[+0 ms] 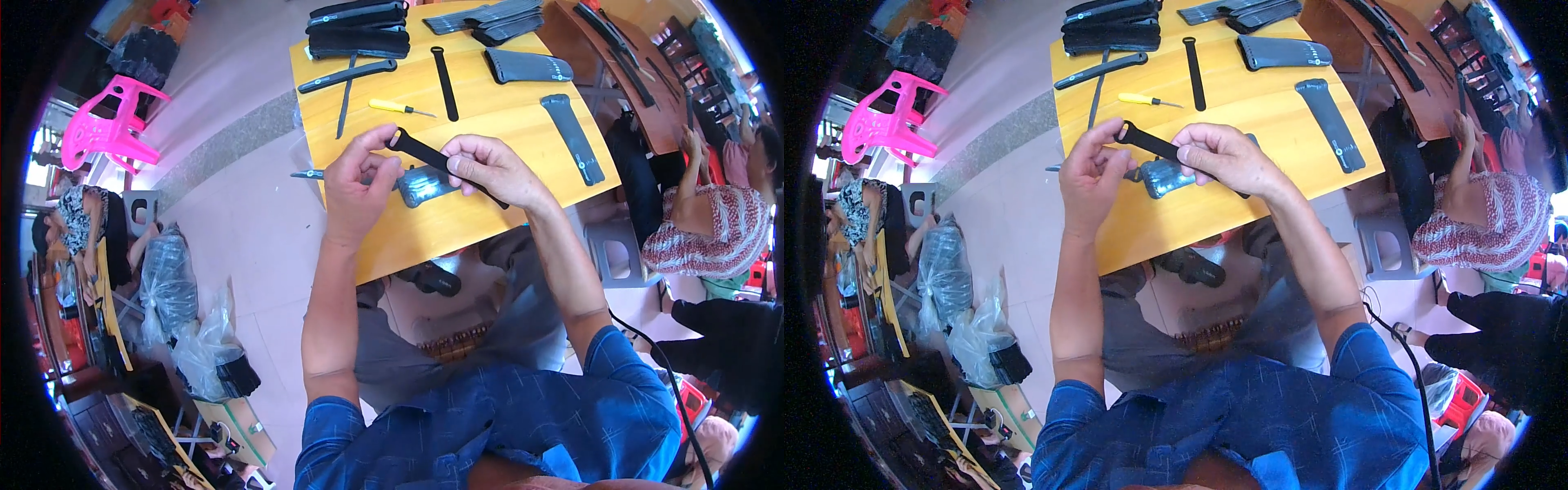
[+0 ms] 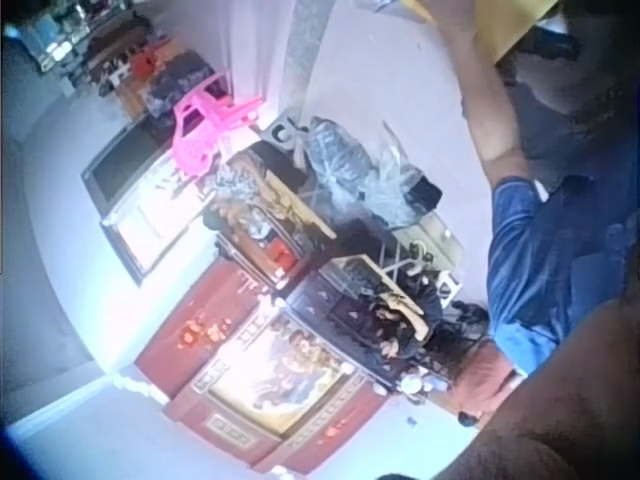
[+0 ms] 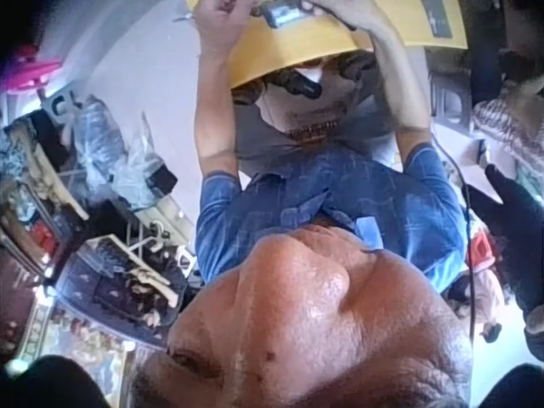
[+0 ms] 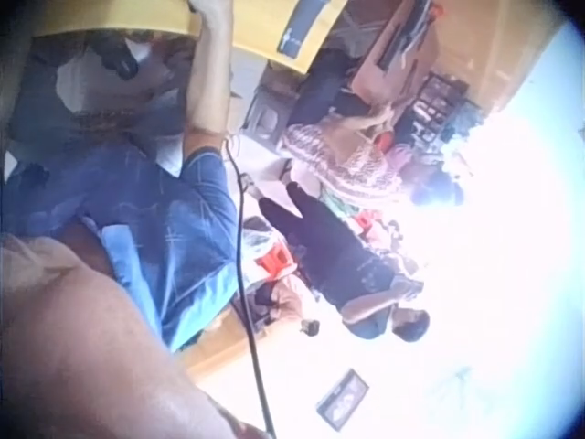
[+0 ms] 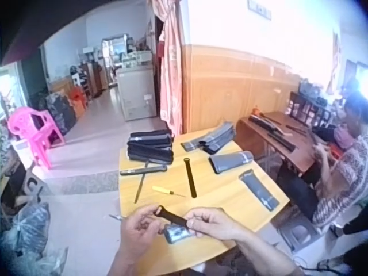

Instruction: Assembling straps and plastic components onto textile mesh pads at a workshop table.

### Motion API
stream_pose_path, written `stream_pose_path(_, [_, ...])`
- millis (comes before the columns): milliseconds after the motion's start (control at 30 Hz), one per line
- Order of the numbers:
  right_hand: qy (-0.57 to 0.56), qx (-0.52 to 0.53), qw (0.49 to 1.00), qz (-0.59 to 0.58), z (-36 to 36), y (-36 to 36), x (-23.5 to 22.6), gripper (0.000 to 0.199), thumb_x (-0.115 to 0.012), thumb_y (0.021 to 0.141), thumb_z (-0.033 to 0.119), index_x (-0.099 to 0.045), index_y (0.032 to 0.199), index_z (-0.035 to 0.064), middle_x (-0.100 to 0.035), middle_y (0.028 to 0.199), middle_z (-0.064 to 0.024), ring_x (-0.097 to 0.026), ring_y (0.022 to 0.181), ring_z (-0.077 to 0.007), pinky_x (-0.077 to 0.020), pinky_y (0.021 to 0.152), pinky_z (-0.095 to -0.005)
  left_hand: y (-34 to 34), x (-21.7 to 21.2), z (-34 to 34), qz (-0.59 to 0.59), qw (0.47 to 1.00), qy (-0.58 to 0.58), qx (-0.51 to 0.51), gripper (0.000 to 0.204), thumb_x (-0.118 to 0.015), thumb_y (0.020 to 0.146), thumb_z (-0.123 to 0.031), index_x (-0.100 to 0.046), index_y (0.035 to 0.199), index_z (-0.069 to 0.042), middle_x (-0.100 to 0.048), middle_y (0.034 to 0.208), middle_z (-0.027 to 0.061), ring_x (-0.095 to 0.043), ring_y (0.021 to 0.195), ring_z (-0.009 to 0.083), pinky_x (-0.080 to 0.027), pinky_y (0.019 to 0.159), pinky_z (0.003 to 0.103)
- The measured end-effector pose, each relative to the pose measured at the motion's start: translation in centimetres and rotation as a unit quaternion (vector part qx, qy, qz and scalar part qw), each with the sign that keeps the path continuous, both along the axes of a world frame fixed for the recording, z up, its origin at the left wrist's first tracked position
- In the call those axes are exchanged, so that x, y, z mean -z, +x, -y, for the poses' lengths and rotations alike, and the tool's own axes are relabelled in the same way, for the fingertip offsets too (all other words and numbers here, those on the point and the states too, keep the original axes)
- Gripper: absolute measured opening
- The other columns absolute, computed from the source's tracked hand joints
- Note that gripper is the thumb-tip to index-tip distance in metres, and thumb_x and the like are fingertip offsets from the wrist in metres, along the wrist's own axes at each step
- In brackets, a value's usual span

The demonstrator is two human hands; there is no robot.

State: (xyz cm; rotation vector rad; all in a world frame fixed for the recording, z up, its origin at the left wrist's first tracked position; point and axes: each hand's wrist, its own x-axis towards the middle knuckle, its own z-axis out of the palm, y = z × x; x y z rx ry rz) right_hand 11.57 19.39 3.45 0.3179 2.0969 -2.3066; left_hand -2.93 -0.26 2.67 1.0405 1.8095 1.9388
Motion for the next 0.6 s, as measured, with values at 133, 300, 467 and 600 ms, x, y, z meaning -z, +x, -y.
stream_pose_path(133, [-0.020,-0.014,0.999,0.037,-0.4,0.5,-0.1,0.024,-0.062,0.105,0.027,-0.065,0.114,0.0042,-0.063,0.085,0.0034,-0.056,0.071,-0.0021,-0.0483,0.065,-0.0164,-0.1,-0.3,0.4,-0.166,0.986,-0.023,0.006,0.027,-0.067,0.090,0.007,-0.070,0.116,0.002,-0.073,0.102,0.0099,-0.072,0.081,0.0130,-0.058,0.073,0.023])
stream_pose_path(300, [0.028,-0.023,0.999,0.028,-1.5,1.4,0.7,0.023,-0.065,0.102,0.023,-0.067,0.115,0.0035,-0.064,0.086,0.0030,-0.057,0.075,-0.0039,-0.0500,0.068,-0.0203,0.1,0.8,1.5,-0.114,0.992,-0.049,0.035,0.018,-0.071,0.089,0.006,-0.076,0.105,0.001,-0.076,0.097,0.0100,-0.072,0.080,0.0116,-0.056,0.070,0.022])
stream_pose_path(467, [0.059,-0.036,0.997,0.013,-2.9,2.6,1.3,0.022,-0.070,0.098,0.018,-0.070,0.114,0.0029,-0.063,0.089,0.0025,-0.055,0.079,-0.0055,-0.0490,0.070,-0.0214,1.8,2.1,2.1,0.049,0.997,-0.055,-0.016,0.014,-0.068,0.094,0.004,-0.068,0.108,0.002,-0.074,0.093,0.0071,-0.071,0.081,0.0101,-0.057,0.071,0.022])
stream_pose_path(600, [0.093,-0.068,0.993,0.000,-4.0,2.3,1.4,0.024,-0.072,0.097,0.018,-0.070,0.116,0.0028,-0.064,0.092,0.0029,-0.055,0.080,-0.0055,-0.0486,0.070,-0.0217,2.7,2.3,2.3,0.076,0.996,-0.029,-0.044,0.021,-0.067,0.095,0.005,-0.061,0.115,0.003,-0.072,0.095,0.0075,-0.071,0.080,0.0113,-0.057,0.072,0.022])
